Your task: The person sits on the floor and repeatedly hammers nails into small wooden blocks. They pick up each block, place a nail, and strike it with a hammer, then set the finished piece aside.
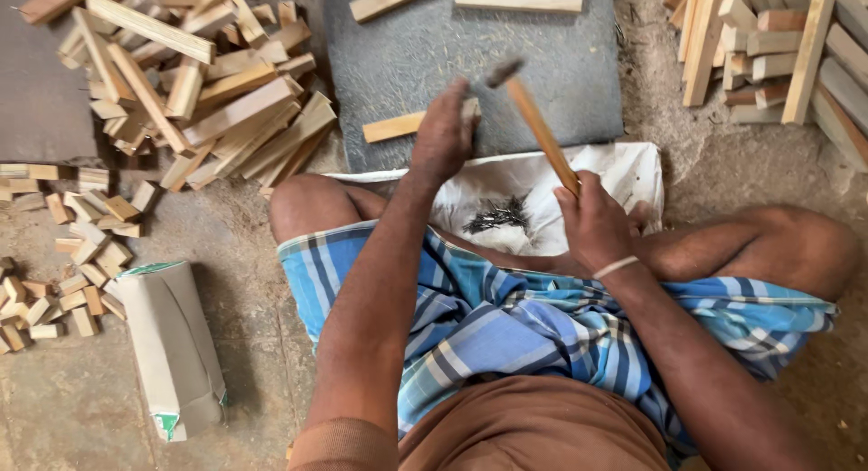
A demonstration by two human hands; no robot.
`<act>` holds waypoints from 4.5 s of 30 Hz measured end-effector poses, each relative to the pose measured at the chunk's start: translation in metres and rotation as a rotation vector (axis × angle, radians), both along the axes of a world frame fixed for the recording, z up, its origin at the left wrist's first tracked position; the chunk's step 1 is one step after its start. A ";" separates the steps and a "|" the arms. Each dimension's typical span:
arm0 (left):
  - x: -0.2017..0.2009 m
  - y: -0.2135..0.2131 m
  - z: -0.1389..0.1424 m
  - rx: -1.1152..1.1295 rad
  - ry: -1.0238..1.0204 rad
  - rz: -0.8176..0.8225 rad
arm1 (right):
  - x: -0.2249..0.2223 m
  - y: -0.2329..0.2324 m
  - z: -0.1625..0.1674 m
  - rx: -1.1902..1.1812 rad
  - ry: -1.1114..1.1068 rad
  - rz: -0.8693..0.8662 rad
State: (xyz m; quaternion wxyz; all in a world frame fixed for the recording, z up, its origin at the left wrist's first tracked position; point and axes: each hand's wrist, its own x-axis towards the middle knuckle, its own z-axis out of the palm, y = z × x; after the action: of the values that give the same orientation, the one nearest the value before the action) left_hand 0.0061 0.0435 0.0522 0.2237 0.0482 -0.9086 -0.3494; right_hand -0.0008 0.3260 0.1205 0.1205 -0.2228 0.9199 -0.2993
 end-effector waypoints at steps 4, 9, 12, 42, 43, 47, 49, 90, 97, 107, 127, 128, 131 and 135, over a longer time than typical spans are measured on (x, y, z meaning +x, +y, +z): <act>-0.016 -0.008 0.029 -0.167 0.052 0.032 | -0.002 0.019 -0.008 -0.174 -0.223 -0.089; -0.002 -0.048 0.058 0.289 0.316 0.396 | -0.008 0.021 -0.017 -0.340 -0.704 -0.360; 0.035 -0.069 0.051 -0.014 -0.200 0.569 | -0.009 0.017 -0.012 -0.393 -0.686 -0.288; 0.023 -0.007 -0.019 0.137 -0.039 0.183 | -0.005 0.009 -0.016 -0.468 -1.001 -0.309; 0.024 -0.019 -0.015 -0.048 -0.116 0.132 | -0.005 0.008 -0.015 -0.464 -1.012 -0.303; 0.020 -0.036 0.002 -0.514 -0.327 -0.052 | -0.007 0.006 -0.009 -0.475 -1.087 -0.280; 0.014 -0.026 0.009 -0.393 -0.350 -0.048 | -0.008 0.006 -0.006 -0.480 -1.129 -0.279; 0.016 -0.054 0.005 -0.266 -0.088 -0.237 | 0.004 0.023 -0.040 -0.250 -0.223 -0.162; 0.059 -0.210 0.125 -0.907 -0.097 0.570 | -0.003 0.022 -0.037 -0.409 -0.801 -0.475; -0.073 -0.156 0.055 0.008 -0.320 0.384 | -0.004 0.010 -0.033 -0.385 -0.915 -0.531; 0.031 -0.082 0.031 0.033 -0.619 0.045 | -0.008 0.004 -0.016 -0.436 -0.851 -0.454; 0.032 -0.084 0.024 -0.221 -0.660 0.054 | -0.007 0.005 -0.014 -0.415 -0.841 -0.443; 0.026 -0.070 0.003 -0.636 -0.111 0.296 | -0.006 0.008 -0.008 -0.413 -0.845 -0.416; 0.016 -0.001 -0.012 -0.296 -0.469 0.340 | -0.004 0.008 -0.006 -0.399 -0.861 -0.362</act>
State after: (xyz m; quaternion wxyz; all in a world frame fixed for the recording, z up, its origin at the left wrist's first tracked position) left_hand 0.0222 0.0422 0.0403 0.0681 0.2455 -0.9553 -0.1503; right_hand -0.0051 0.3337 0.1146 0.3902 0.0650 0.7355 -0.5500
